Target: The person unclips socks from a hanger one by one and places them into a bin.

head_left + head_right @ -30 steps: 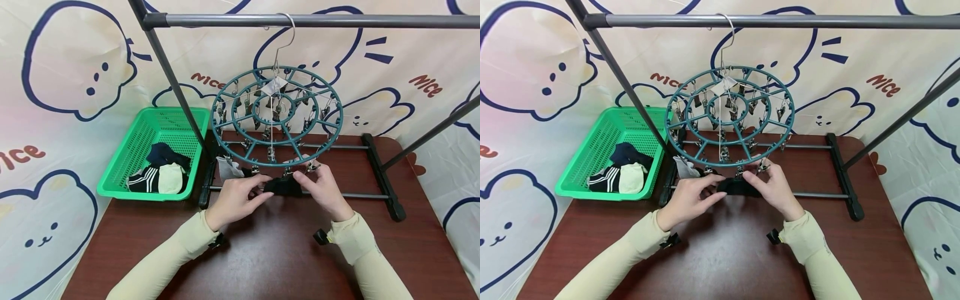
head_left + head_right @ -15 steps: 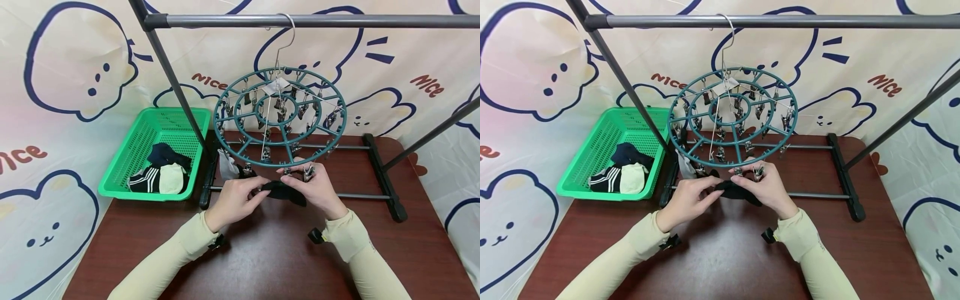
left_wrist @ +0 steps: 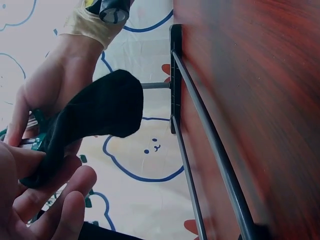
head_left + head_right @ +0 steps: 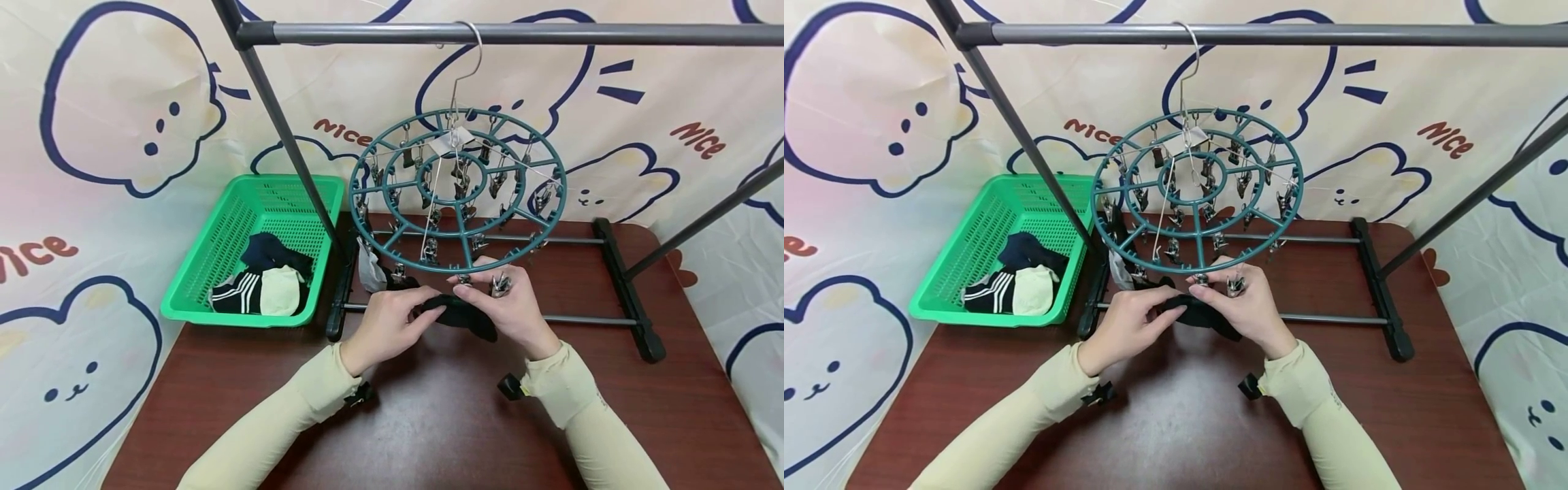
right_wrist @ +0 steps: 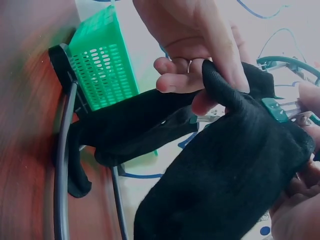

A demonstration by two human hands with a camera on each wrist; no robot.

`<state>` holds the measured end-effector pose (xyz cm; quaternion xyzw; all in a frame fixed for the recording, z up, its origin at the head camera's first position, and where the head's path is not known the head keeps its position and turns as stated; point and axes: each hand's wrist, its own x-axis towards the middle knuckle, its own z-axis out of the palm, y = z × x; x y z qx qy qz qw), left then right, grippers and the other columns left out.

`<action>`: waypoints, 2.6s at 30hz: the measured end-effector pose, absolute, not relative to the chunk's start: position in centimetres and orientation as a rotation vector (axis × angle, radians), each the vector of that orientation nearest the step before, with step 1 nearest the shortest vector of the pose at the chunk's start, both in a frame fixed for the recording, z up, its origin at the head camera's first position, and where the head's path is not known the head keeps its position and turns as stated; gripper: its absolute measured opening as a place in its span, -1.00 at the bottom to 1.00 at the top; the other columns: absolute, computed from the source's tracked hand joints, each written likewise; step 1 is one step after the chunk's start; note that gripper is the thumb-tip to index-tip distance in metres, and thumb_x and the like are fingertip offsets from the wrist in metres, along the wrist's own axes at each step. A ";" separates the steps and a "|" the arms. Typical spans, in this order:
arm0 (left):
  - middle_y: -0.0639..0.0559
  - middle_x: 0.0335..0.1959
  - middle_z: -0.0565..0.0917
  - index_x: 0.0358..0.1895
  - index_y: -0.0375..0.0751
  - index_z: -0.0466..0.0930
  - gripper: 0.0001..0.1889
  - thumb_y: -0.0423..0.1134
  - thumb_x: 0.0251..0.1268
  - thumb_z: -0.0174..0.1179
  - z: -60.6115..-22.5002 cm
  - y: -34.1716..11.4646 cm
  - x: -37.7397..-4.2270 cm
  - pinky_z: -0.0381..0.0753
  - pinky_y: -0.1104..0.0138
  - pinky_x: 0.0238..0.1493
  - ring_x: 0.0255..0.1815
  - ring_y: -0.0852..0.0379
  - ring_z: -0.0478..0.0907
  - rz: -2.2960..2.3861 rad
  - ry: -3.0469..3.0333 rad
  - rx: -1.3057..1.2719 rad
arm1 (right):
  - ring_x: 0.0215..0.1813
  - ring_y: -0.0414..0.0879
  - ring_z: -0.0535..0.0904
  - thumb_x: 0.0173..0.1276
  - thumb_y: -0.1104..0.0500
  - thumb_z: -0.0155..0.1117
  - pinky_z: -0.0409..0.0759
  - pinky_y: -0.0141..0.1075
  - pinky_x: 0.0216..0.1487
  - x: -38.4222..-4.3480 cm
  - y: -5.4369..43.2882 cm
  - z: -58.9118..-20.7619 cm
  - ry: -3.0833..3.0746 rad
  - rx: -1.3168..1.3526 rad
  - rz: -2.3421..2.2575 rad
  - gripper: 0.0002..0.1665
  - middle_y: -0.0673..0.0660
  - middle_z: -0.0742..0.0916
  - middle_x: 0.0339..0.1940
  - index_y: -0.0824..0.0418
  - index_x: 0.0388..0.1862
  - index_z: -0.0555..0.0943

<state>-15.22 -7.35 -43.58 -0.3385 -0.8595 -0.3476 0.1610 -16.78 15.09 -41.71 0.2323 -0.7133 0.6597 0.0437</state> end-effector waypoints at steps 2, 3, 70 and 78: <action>0.21 -0.34 0.77 -0.09 0.01 0.76 -0.90 -0.16 0.49 0.28 -43.5 -7.3 -15.2 0.43 0.49 -0.46 -0.54 0.37 0.52 -0.994 -2.453 -0.975 | -0.13 -0.10 0.64 0.31 0.40 0.46 0.55 -0.34 -0.10 -16.7 15.0 -41.7 -2.182 0.687 2.020 -0.82 0.15 0.81 -0.23 0.45 -0.12 0.79; 0.21 -0.36 0.77 -0.10 0.00 0.76 -0.90 -0.16 0.49 0.27 -43.5 -7.3 -15.3 0.43 0.49 -0.47 -0.54 0.36 0.52 -0.995 -2.454 -0.980 | -0.14 -0.10 0.63 0.31 0.39 0.46 0.53 -0.34 -0.11 -16.7 14.9 -41.7 -2.181 0.676 2.020 -0.83 0.15 0.81 -0.24 0.45 -0.13 0.80; -0.03 -0.49 0.75 -0.13 -0.25 0.80 -0.85 -0.47 0.27 0.39 -34.8 -24.3 -16.1 0.44 0.62 -0.34 -0.44 0.56 0.51 -0.959 -2.218 -0.520 | -0.29 -0.17 0.42 0.38 0.38 0.40 0.45 -0.32 -0.21 -16.7 15.2 -42.1 -2.087 0.420 2.033 -0.92 -0.05 0.72 -0.41 0.31 -0.23 0.81; -0.15 -0.53 0.72 -0.22 -0.29 0.79 -0.91 -0.34 0.37 0.33 -34.9 -27.1 -17.9 0.33 0.65 -0.36 -0.51 0.66 0.36 -0.844 -2.184 -0.250 | -0.25 -0.16 0.48 0.38 0.37 0.40 0.53 -0.33 -0.18 -16.8 15.3 -42.1 -2.086 0.419 2.033 -0.88 -0.04 0.73 -0.38 0.47 -0.22 0.76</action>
